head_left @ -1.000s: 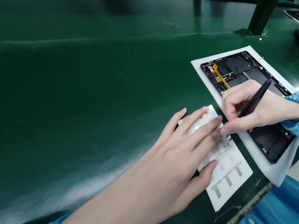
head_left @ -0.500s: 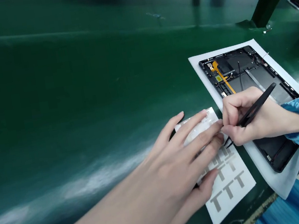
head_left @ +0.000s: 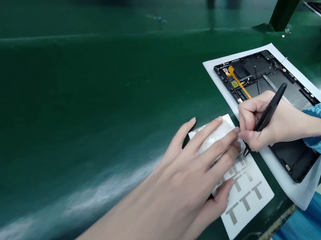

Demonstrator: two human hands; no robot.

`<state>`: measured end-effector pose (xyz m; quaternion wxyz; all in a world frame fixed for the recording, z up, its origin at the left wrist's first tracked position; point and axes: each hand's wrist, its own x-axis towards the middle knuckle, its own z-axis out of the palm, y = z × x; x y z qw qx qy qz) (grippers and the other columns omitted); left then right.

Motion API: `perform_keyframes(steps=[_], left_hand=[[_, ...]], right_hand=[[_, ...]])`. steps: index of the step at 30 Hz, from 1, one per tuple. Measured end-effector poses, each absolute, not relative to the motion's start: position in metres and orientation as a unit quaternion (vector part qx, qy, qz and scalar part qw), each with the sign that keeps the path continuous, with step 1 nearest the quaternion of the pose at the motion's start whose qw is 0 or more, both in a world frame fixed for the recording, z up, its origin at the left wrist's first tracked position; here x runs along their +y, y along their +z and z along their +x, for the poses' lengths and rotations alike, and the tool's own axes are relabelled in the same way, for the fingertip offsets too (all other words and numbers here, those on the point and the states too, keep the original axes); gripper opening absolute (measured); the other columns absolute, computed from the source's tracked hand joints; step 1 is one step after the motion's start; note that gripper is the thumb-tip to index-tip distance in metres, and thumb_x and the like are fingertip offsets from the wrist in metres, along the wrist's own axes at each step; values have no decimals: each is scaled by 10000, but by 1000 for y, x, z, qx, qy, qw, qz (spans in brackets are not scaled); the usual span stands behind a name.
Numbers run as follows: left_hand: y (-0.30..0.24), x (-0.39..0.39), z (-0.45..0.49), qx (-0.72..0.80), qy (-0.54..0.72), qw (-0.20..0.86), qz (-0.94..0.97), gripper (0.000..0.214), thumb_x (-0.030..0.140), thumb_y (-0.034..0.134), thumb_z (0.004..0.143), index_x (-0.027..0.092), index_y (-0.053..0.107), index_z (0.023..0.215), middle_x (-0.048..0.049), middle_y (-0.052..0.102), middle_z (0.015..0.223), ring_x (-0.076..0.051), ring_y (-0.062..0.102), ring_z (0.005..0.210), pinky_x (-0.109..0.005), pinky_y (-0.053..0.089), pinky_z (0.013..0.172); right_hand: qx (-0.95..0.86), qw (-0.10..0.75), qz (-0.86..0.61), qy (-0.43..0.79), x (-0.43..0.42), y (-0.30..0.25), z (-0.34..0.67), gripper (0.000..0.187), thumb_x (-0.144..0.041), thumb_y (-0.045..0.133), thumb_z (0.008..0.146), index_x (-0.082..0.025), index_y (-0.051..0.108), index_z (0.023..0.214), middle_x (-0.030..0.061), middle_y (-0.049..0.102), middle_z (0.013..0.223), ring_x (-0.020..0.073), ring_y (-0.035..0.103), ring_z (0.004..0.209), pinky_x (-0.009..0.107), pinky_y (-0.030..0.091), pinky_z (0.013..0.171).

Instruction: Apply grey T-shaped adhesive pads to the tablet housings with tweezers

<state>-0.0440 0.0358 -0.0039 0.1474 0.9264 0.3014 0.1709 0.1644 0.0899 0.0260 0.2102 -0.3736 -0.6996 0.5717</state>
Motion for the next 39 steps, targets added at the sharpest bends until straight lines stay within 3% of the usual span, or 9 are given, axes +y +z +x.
perform_keyframes(steps=[6,14,19,23,30,36,39], left_hand=[[-5,36,-44,313,150,177,921,348,343,382,930,277,605,1190,-17,585,1337,-301,389,1375,-583,213,1163],[-8,35,-47,285,162,111,938,345,321,430,938,236,515,1261,-26,571,1350,-266,360,1395,-531,206,1180],[-7,35,-45,278,169,94,941,300,329,403,958,221,541,1202,-37,617,1276,-276,374,1384,-538,250,1159],[-7,36,-48,279,148,86,945,297,340,408,960,246,531,1214,-24,593,1316,-264,322,1416,-528,263,1153],[-11,35,-48,269,216,54,937,327,324,354,980,206,567,1199,-12,614,1300,-250,432,1344,-420,166,1188],[-19,41,-50,255,223,49,939,344,285,340,1007,166,533,1265,-43,552,1364,-232,337,1406,-397,142,1200],[-14,40,-47,259,239,44,935,250,191,413,983,158,577,1169,-71,575,1305,-244,415,1340,-423,240,1157]], right_hand=[[-699,200,-375,575,91,27,163,194,-112,671,615,-161,498,543,-39,542,571,79,477,526,189,344,469],[-680,190,-378,599,92,28,163,196,-102,676,620,-165,502,556,-38,573,533,97,539,510,183,400,463],[-701,195,-388,566,91,30,161,255,-91,690,639,-168,474,525,-57,522,485,74,488,468,168,349,421],[-700,234,-381,557,88,28,158,301,-97,700,685,-170,462,516,-60,529,465,58,484,427,157,351,398],[-573,304,-378,660,77,52,168,412,-264,841,674,-176,460,543,-62,572,490,77,574,385,132,434,348],[-551,397,-366,636,37,52,212,318,-409,770,782,-179,553,751,-27,635,693,91,655,572,171,572,531],[-534,453,-386,601,13,36,221,253,-375,718,851,-184,566,787,-10,640,708,126,683,600,224,608,557]])
